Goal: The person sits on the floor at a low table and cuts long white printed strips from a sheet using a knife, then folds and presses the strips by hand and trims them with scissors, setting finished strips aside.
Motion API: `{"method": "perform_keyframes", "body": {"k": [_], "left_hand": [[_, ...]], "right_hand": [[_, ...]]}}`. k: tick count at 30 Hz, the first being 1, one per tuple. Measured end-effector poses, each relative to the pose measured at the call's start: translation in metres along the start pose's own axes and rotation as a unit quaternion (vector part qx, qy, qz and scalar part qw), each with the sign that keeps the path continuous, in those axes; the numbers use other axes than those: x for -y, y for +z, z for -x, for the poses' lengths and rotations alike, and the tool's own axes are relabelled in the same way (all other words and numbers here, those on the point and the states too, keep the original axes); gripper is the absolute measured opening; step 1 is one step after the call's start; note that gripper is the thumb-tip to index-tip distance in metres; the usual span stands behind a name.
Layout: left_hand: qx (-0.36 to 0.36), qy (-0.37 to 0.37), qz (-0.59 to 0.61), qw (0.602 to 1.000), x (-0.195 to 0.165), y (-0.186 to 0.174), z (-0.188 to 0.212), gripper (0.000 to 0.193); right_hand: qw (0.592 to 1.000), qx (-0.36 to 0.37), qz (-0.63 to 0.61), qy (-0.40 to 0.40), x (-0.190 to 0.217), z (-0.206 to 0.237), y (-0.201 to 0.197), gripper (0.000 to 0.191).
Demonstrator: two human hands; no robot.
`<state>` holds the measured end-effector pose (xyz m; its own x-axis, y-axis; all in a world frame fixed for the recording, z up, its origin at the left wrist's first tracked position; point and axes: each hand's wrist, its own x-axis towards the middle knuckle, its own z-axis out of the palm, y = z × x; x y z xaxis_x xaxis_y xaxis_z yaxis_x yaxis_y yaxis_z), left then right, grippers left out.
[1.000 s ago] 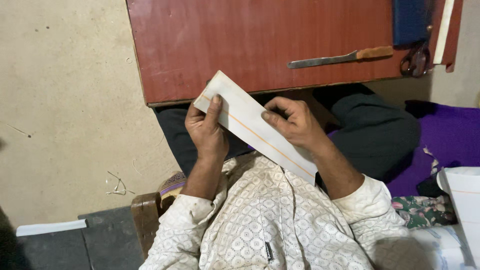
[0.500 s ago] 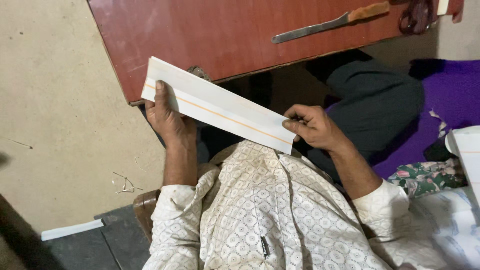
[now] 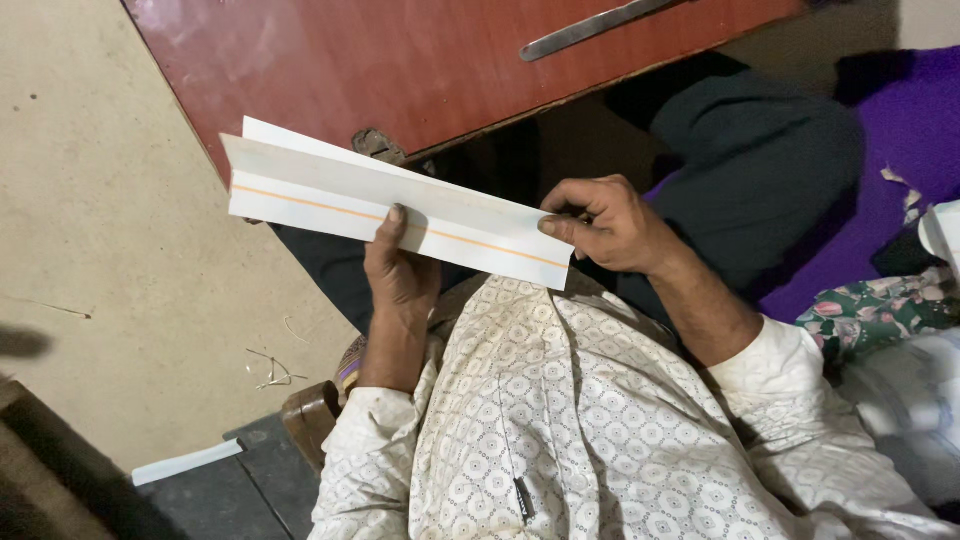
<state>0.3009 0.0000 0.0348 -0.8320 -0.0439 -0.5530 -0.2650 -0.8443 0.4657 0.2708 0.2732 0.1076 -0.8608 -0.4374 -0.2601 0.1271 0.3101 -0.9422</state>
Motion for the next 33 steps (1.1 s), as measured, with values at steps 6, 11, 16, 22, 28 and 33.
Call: {"method": "perform_keyframes", "body": {"k": [6,11,16,22,28,33], "left_hand": [[0.002,-0.002,-0.073,0.997,0.018,0.009,0.002,0.051],[-0.017,0.016,-0.085,0.996,0.02,0.013,0.001,0.046],[-0.043,0.021,-0.078,0.996,0.017,0.013,-0.002,0.047],[-0.073,-0.002,-0.113,0.991,0.008,0.015,-0.003,0.05],[-0.018,0.004,-0.141,0.99,0.004,0.025,0.002,0.042],[0.003,-0.02,-0.125,0.992,0.003,0.028,0.002,0.04]], "right_hand": [[0.999,-0.007,-0.032,-0.018,-0.011,-0.001,0.004,0.018],[0.996,-0.018,-0.064,0.052,-0.016,0.0,0.007,0.018],[0.983,0.016,-0.157,0.094,-0.021,0.0,0.01,0.03],[0.97,-0.038,-0.212,0.109,-0.03,0.001,0.022,0.024],[0.951,-0.092,-0.279,0.098,-0.036,0.003,0.029,0.022],[0.933,-0.129,-0.321,0.096,-0.038,0.001,0.028,0.021]]}}
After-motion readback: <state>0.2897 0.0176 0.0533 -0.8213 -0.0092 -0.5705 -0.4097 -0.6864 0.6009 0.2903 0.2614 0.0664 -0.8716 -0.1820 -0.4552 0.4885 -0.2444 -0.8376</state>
